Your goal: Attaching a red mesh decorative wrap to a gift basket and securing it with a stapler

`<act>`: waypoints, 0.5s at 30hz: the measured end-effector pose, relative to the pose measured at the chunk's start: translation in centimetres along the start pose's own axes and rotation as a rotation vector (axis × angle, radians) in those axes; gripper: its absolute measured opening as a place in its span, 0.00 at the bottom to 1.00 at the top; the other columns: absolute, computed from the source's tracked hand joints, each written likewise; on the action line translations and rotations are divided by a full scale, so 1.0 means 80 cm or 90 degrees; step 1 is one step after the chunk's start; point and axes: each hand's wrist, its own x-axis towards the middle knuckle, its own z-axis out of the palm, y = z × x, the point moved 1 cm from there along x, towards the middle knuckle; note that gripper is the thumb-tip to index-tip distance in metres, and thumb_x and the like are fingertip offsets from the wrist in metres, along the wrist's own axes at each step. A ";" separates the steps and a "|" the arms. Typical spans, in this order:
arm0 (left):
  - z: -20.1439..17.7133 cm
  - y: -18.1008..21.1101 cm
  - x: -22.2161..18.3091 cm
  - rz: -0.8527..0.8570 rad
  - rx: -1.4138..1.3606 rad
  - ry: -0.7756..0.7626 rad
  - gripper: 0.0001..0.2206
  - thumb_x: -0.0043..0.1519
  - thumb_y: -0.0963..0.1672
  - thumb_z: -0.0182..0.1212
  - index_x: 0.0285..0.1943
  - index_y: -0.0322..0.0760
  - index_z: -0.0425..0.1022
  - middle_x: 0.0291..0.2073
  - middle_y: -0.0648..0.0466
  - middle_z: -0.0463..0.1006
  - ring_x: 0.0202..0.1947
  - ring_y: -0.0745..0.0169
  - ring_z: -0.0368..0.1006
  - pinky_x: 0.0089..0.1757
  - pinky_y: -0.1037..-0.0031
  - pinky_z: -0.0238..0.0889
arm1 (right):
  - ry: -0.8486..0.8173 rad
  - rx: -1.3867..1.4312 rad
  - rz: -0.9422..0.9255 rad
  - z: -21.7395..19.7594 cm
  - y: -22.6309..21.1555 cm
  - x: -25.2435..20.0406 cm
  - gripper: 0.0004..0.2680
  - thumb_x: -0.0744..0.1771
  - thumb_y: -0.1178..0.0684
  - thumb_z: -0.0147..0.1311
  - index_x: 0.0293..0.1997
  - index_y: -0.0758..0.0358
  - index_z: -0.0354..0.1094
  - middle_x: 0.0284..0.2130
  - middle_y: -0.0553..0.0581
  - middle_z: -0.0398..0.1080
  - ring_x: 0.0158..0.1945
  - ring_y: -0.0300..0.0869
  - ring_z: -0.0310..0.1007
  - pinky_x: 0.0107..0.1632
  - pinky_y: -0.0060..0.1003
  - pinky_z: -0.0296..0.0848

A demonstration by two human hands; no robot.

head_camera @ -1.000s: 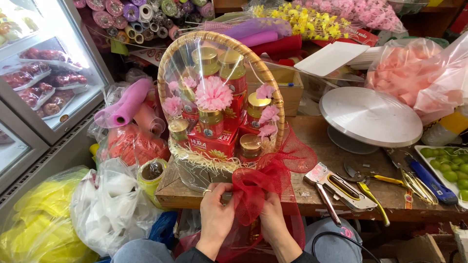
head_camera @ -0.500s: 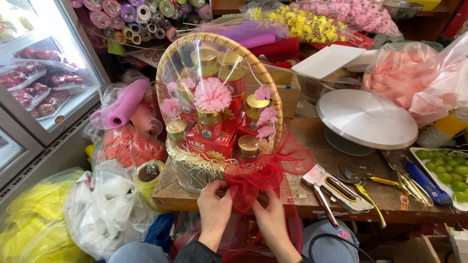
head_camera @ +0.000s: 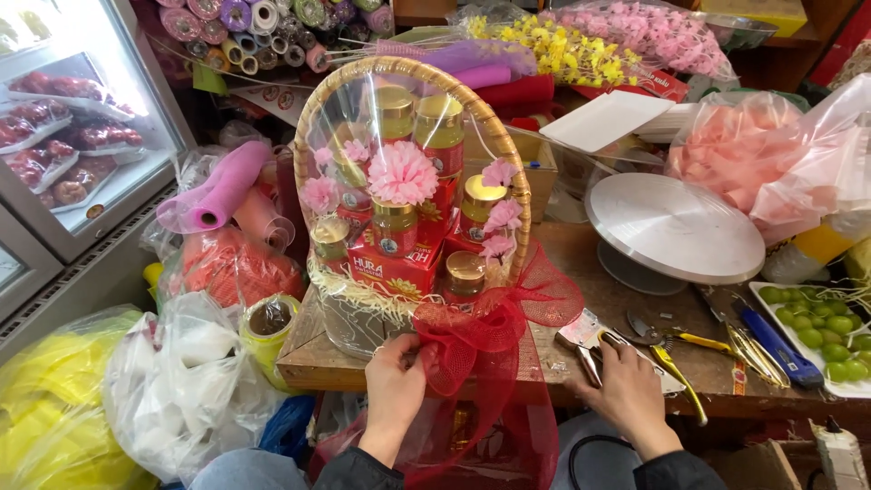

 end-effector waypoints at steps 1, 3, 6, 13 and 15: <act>-0.001 -0.005 0.003 0.053 0.072 0.002 0.07 0.62 0.44 0.65 0.42 0.39 0.87 0.38 0.54 0.83 0.37 0.59 0.80 0.42 0.71 0.73 | -0.018 -0.052 -0.017 0.006 0.004 0.007 0.38 0.61 0.21 0.59 0.75 0.49 0.52 0.67 0.60 0.62 0.69 0.60 0.62 0.65 0.53 0.67; -0.003 -0.011 0.006 0.105 0.144 0.004 0.07 0.61 0.46 0.65 0.41 0.43 0.87 0.37 0.55 0.80 0.38 0.58 0.75 0.43 0.67 0.67 | -0.038 -0.104 -0.034 0.007 0.009 0.016 0.44 0.58 0.22 0.68 0.77 0.46 0.46 0.68 0.60 0.60 0.69 0.61 0.62 0.65 0.53 0.67; -0.004 -0.012 0.009 0.118 0.136 -0.015 0.08 0.62 0.45 0.65 0.42 0.42 0.87 0.39 0.55 0.81 0.40 0.58 0.76 0.43 0.68 0.68 | -0.080 -0.125 -0.019 -0.023 -0.002 0.010 0.42 0.57 0.30 0.78 0.73 0.50 0.51 0.61 0.61 0.67 0.63 0.57 0.69 0.61 0.50 0.73; -0.007 -0.006 0.009 0.080 0.108 -0.027 0.10 0.62 0.47 0.63 0.43 0.41 0.88 0.38 0.55 0.79 0.38 0.58 0.74 0.43 0.70 0.67 | -0.063 0.672 0.046 0.022 -0.019 -0.099 0.28 0.60 0.59 0.66 0.69 0.58 0.64 0.53 0.60 0.79 0.52 0.47 0.80 0.57 0.43 0.75; -0.007 -0.003 0.008 0.096 0.110 -0.023 0.10 0.61 0.47 0.64 0.43 0.41 0.88 0.38 0.55 0.80 0.39 0.58 0.75 0.44 0.70 0.66 | -0.031 0.807 -0.065 0.082 -0.031 -0.121 0.29 0.60 0.61 0.67 0.70 0.60 0.61 0.56 0.60 0.79 0.56 0.46 0.80 0.61 0.42 0.75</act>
